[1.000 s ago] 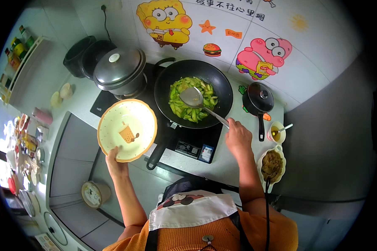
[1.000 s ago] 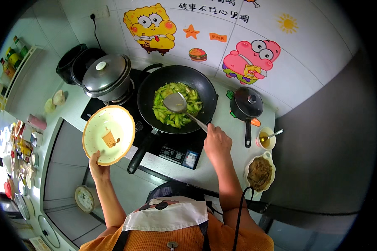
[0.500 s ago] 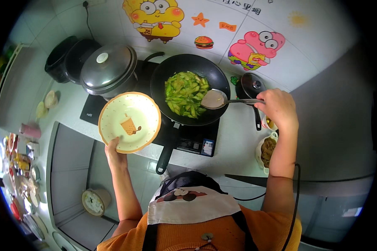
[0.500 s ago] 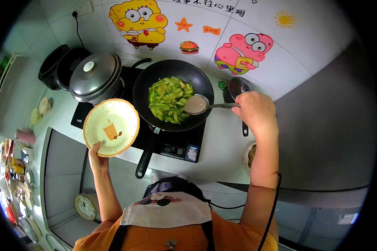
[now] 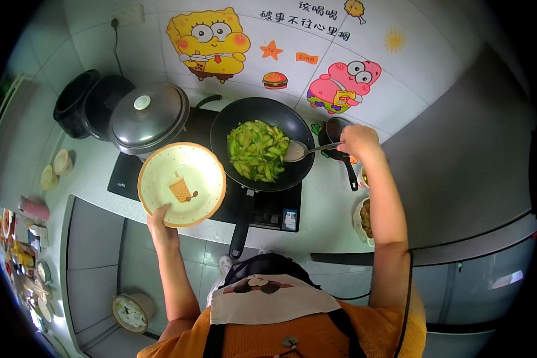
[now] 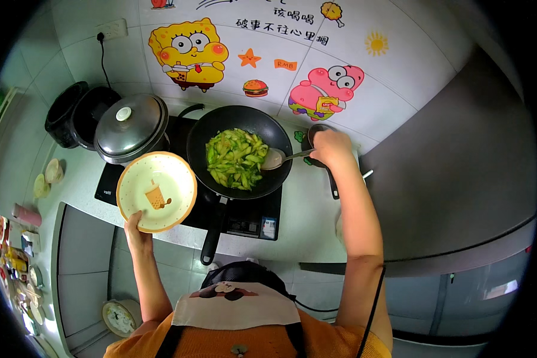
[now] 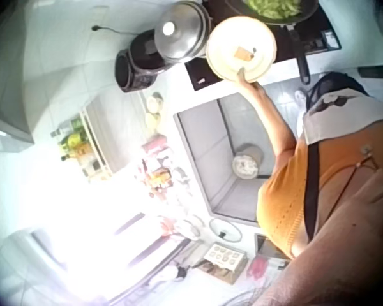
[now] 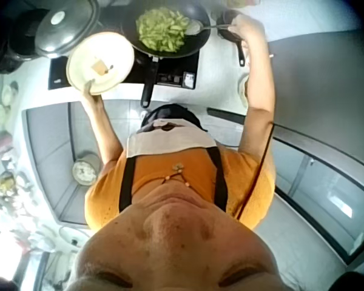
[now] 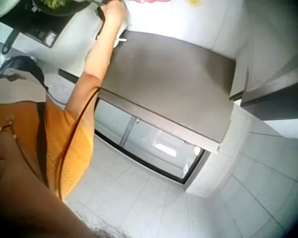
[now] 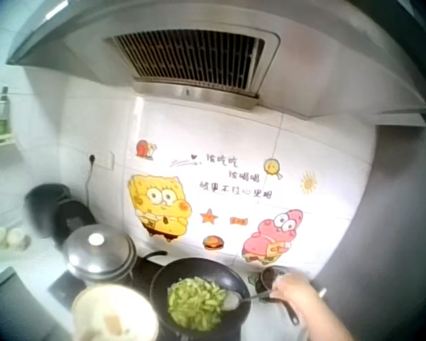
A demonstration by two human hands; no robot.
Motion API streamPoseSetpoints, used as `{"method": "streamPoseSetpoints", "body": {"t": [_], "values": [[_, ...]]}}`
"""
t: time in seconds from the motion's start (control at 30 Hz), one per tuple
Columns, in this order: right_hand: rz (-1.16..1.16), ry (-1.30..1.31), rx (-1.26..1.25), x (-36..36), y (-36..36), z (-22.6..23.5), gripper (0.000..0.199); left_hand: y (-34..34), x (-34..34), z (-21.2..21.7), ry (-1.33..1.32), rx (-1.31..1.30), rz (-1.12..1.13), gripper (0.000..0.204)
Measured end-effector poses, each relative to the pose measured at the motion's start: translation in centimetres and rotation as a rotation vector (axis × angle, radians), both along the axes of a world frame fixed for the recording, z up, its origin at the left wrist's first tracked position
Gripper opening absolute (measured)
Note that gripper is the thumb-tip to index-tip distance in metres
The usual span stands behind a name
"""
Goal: The person serves cooked green vegetables from a wok into a bowl using a ladle. They then wash the ladle and a pot in the sink using a yellow sponge and running water. Finally, they dry the pot with a white paper towel.
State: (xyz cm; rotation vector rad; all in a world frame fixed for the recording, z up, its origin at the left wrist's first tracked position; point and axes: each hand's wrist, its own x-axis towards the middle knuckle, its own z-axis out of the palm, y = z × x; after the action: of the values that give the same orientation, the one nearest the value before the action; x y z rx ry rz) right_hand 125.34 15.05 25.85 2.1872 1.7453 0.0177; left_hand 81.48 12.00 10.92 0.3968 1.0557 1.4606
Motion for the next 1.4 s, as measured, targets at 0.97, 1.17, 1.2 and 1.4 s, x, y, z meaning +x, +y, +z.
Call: {"method": "streamPoseSetpoints", "body": {"t": [0.97,1.17,1.2,1.4], "values": [[0.23,-0.047,-0.058,1.1,0.8,3.7,0.02,-3.0,0.1,-0.6,0.06,-0.11,0.038,0.05],[0.119,0.335,-0.226,6.4,1.9,0.1,0.027,-3.4,0.3,0.0,0.069,-0.109,0.071,0.052],[0.1,0.528,-0.202,7.7,1.3,-1.9,0.027,-3.5,0.3,0.0,0.07,-0.106,0.074,0.053],[0.122,0.791,-0.008,2.8,0.2,-11.0,0.03,-3.0,1.1,2.5,0.1,-0.088,0.056,0.055]]}}
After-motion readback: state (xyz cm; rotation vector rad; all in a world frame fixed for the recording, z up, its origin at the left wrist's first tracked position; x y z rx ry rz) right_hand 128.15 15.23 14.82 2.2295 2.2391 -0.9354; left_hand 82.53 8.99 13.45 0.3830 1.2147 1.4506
